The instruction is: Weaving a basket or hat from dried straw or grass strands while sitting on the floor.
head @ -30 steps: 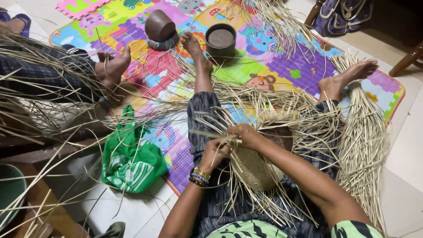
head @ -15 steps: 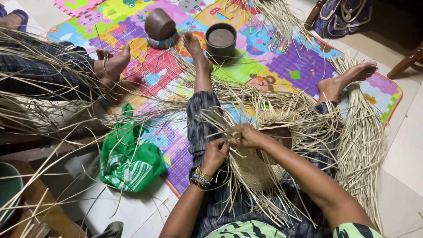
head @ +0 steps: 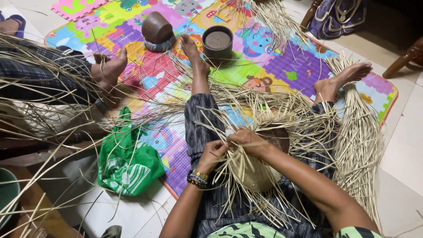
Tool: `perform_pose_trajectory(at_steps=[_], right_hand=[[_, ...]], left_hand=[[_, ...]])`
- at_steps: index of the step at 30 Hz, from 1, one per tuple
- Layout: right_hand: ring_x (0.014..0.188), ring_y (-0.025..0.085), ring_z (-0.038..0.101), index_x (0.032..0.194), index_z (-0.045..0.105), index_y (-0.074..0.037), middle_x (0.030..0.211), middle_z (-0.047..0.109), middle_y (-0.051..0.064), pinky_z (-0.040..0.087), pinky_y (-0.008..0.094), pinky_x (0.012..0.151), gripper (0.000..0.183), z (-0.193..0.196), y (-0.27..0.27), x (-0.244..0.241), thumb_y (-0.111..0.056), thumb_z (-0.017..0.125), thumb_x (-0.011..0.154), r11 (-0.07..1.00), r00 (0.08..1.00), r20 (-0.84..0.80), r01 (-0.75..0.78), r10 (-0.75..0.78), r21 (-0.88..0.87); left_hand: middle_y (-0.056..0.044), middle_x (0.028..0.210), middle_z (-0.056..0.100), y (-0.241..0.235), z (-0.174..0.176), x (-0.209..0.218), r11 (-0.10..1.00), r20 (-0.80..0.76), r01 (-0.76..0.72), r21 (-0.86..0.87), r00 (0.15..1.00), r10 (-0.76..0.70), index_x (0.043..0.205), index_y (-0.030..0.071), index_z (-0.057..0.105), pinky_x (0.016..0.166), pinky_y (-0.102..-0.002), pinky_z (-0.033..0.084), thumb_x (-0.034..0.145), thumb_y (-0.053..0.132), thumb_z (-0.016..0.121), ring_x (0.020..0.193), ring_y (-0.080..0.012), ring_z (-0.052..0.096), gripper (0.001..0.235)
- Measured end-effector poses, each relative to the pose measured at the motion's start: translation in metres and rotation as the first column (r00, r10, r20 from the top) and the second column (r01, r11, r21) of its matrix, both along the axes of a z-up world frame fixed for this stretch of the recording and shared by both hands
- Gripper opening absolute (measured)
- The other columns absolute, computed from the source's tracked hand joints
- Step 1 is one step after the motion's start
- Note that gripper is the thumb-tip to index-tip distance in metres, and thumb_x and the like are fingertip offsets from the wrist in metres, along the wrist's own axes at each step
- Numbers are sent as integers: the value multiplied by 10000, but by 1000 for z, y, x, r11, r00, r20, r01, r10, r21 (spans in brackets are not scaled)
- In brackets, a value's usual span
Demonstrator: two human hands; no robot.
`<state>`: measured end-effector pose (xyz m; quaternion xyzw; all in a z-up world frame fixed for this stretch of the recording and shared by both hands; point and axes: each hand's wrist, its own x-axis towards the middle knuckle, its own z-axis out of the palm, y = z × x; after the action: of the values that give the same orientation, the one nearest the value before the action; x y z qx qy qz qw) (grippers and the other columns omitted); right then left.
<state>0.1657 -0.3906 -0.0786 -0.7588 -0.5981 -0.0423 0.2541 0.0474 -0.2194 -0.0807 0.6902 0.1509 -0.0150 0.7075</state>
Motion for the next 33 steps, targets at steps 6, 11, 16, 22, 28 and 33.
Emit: perform_pose_trajectory(at_steps=[6, 11, 16, 22, 28, 33], right_hand=[[758, 450, 696, 993, 713, -172, 685, 694, 199, 548, 549, 781, 201, 36, 24, 2, -295, 754, 839, 984, 927, -336, 132, -166, -121], [598, 364, 650, 719, 627, -23, 602, 620, 213, 511, 403, 579, 304, 21, 8, 13, -252, 702, 906, 997, 880, -471, -34, 61, 66], [758, 362, 702, 834, 741, -40, 802, 701, 194, 575, 436, 707, 266, 22, -7, 1, -281, 708, 942, 977, 853, -477, -188, 211, 96], [981, 387, 676, 1099, 770, -97, 1062, 715, 139, 538, 481, 881, 205, -2, -23, -3, -208, 680, 953, 988, 974, -175, -132, 144, 74], [1024, 269, 673, 1115, 744, -170, 1081, 712, 47, 503, 402, 937, 235, -24, -24, 4, -339, 626, 1002, 993, 996, -17, -89, 91, 83], [871, 276, 691, 1013, 711, -132, 949, 723, 54, 525, 399, 840, 136, 6, -13, -5, -257, 669, 979, 994, 999, -16, -43, 45, 103]], left_hand=[[-131, 773, 741, 4, -1, 4, 986, -61, 33, 166, 998, -23, 908, 51, 799, 721, -407, 552, 860, 296, 713, 766, -272, 718, 264], [-266, 918, 756, 0, 57, -12, 997, -14, 20, 77, 1000, -19, 997, -50, 781, 807, -464, 546, 906, 191, 688, 926, -340, 714, 274], [-179, 852, 758, 3, -15, 4, 997, -88, -64, -39, 994, 61, 987, -48, 787, 762, -384, 559, 841, 233, 746, 820, -206, 670, 319], [-177, 848, 748, 2, -34, 14, 997, -113, -59, -53, 992, 52, 990, -39, 790, 725, -382, 563, 819, 261, 774, 809, -206, 653, 345], [-162, 778, 730, 2, -32, 15, 998, -135, -45, -53, 990, 38, 970, -45, 788, 672, -364, 552, 813, 278, 808, 745, -189, 649, 360], [-177, 827, 729, 0, -3, 10, 996, -70, -19, -83, 997, 13, 1002, -67, 776, 706, -376, 555, 856, 228, 771, 782, -207, 631, 329]])
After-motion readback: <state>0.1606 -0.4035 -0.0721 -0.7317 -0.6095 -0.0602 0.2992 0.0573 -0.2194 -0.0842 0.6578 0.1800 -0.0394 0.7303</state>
